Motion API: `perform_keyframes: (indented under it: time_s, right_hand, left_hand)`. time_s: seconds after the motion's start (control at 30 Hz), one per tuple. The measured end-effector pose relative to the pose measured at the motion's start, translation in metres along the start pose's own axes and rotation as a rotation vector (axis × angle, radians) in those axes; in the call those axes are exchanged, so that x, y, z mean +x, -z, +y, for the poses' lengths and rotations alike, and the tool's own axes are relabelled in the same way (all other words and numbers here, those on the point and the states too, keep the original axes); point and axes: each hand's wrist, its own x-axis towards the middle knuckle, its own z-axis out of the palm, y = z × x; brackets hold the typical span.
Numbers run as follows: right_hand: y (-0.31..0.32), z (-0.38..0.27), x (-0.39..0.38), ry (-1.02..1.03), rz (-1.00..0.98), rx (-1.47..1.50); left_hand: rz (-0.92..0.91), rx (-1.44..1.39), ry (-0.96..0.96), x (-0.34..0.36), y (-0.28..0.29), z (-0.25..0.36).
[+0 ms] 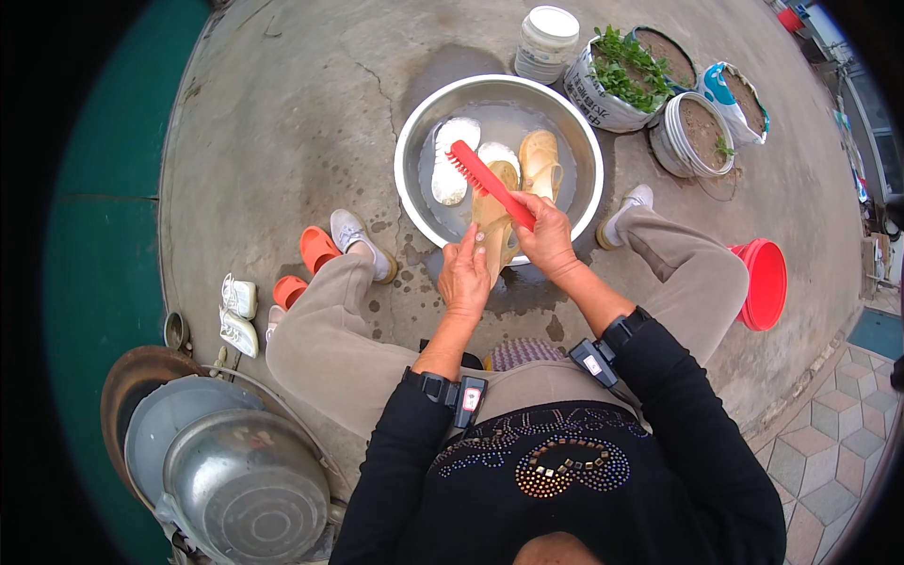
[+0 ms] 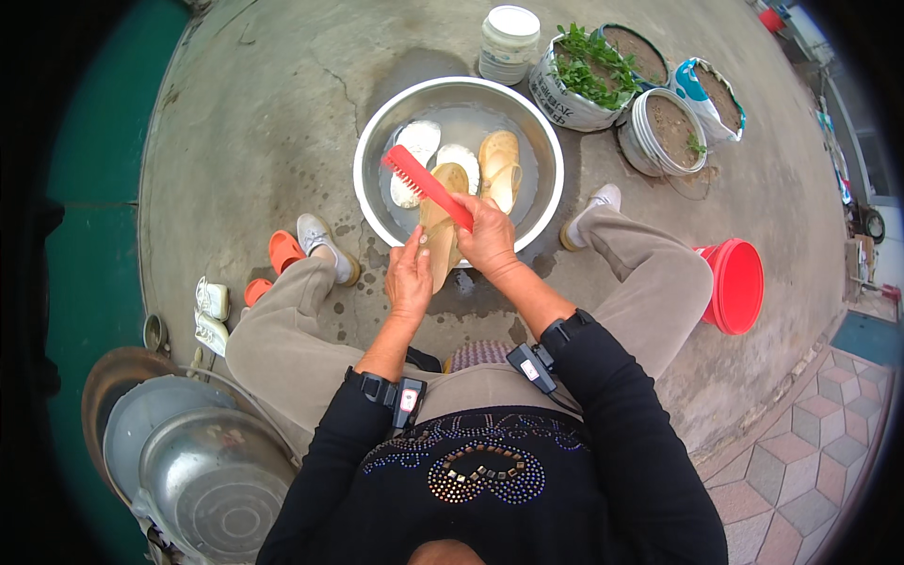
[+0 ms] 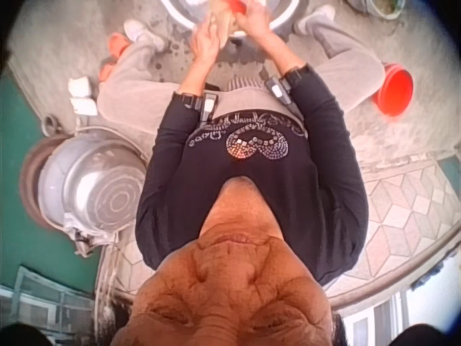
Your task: The person scrubs a white sneaker and two insoles in a metal basin of water using a red brush. They repeatedly dip the items, scrub the uppers and soles, and rinse them in the basin.
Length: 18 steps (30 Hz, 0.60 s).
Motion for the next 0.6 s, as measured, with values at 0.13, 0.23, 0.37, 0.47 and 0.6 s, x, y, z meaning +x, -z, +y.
perform_keyframes:
  time_s: [0.13, 0.23, 0.37, 0.47, 0.6]
  right_hand:
    - [0.004, 0.008, 0.007, -0.082, -0.131, 0.117]
    - [0.016, 0.014, 0.016, -0.146, -0.302, 0.249]
    - [0.029, 0.015, 0.022, -0.193, -0.5, 0.327]
    - [0.03, 0.009, 0.019, -0.15, -0.467, 0.258]
    - [0.023, 0.0, 0.012, -0.117, -0.324, 0.144]
  left_hand:
    - [0.025, -0.025, -0.054, 0.002, 0.002, -0.004]
    - [0.039, -0.032, -0.098, 0.003, 0.003, -0.006]
    - [0.027, 0.002, -0.116, 0.005, 0.004, -0.004]
    - [0.039, -0.005, -0.106, 0.006, 0.005, -0.002]
    - [-0.008, -0.058, -0.049, 0.004, 0.005, 0.001]
